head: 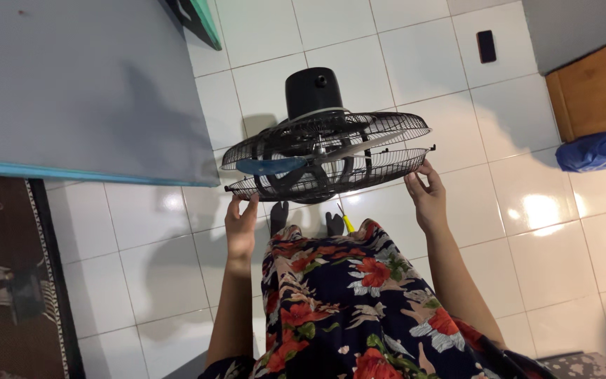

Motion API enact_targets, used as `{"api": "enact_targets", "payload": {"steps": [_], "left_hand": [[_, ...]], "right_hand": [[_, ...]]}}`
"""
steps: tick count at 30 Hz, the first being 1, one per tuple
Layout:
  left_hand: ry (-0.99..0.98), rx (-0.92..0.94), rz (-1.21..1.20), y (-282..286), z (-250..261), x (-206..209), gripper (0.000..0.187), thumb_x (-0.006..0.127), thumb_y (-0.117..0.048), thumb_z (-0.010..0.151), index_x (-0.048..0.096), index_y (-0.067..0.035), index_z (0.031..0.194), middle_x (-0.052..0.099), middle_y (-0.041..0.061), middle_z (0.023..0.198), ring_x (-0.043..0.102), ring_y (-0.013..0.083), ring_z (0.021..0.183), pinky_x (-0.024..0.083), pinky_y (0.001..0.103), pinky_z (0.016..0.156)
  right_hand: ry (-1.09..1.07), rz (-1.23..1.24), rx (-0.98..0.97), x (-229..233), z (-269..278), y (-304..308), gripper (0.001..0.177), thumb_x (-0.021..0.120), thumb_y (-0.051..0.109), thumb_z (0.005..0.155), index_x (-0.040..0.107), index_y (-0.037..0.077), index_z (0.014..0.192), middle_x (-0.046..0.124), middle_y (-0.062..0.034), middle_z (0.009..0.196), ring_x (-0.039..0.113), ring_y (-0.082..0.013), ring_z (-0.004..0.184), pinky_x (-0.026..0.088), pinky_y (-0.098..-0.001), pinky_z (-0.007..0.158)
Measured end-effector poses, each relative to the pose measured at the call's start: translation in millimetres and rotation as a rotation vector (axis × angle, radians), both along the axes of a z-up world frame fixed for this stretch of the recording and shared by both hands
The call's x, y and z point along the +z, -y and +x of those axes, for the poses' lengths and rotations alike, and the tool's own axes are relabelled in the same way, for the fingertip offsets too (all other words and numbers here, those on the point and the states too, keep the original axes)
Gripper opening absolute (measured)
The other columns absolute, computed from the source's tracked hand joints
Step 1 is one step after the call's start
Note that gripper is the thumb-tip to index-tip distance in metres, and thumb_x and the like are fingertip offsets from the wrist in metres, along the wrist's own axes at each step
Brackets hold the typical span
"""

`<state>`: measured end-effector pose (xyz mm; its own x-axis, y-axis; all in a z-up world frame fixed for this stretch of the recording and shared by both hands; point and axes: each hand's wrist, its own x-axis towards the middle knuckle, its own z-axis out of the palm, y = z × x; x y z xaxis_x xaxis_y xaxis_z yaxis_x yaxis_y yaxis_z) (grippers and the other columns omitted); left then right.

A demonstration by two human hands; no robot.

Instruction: The person unplugs a standing fan, removes the front grille, and uses a screwdriver to loosen the central nut to detach the fan blades. The grille and blades are set aside on the floor.

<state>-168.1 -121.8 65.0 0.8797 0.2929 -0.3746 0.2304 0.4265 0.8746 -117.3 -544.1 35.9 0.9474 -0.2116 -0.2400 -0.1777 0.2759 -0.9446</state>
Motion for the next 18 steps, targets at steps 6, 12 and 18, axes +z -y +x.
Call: {"api": "enact_targets", "payload": {"steps": [6,12,18], "left_hand": [[-0.04,0.014,0.013,17,-21,0,0.017,0.071,-0.02,0.099,0.062,-0.007,0.106,0.06,-0.004,0.097,0.049,0.004,0.084,0.04,0.019,0.076],[-0.057,0.122,-0.131,34,-53,-27,0.027,0.073,-0.031,0.099,0.064,-0.01,0.113,0.059,-0.005,0.101,0.052,0.0076,0.092,0.044,0.026,0.089],[-0.047,0.248,-0.285,40,-82,-48,0.05,0.061,-0.05,0.098,0.058,-0.011,0.13,0.061,-0.001,0.125,0.059,0.02,0.118,0.043,0.035,0.106]], "right_hand": [[0.006,-0.032,0.04,-1,-3,17,0.018,0.061,0.0,0.1,0.058,0.0,0.118,0.037,-0.0088,0.165,0.059,-0.0194,0.128,0.055,-0.0291,0.104],[0.011,-0.067,0.093,-1,-12,38,0.018,0.062,-0.001,0.1,0.058,0.0,0.117,0.039,-0.0089,0.164,0.058,-0.02,0.13,0.055,-0.0284,0.1],[-0.039,0.062,0.094,9,-22,45,0.028,0.062,0.014,0.103,0.055,-0.001,0.125,0.044,-0.0048,0.156,0.054,-0.0192,0.133,0.049,-0.0381,0.112]]}}
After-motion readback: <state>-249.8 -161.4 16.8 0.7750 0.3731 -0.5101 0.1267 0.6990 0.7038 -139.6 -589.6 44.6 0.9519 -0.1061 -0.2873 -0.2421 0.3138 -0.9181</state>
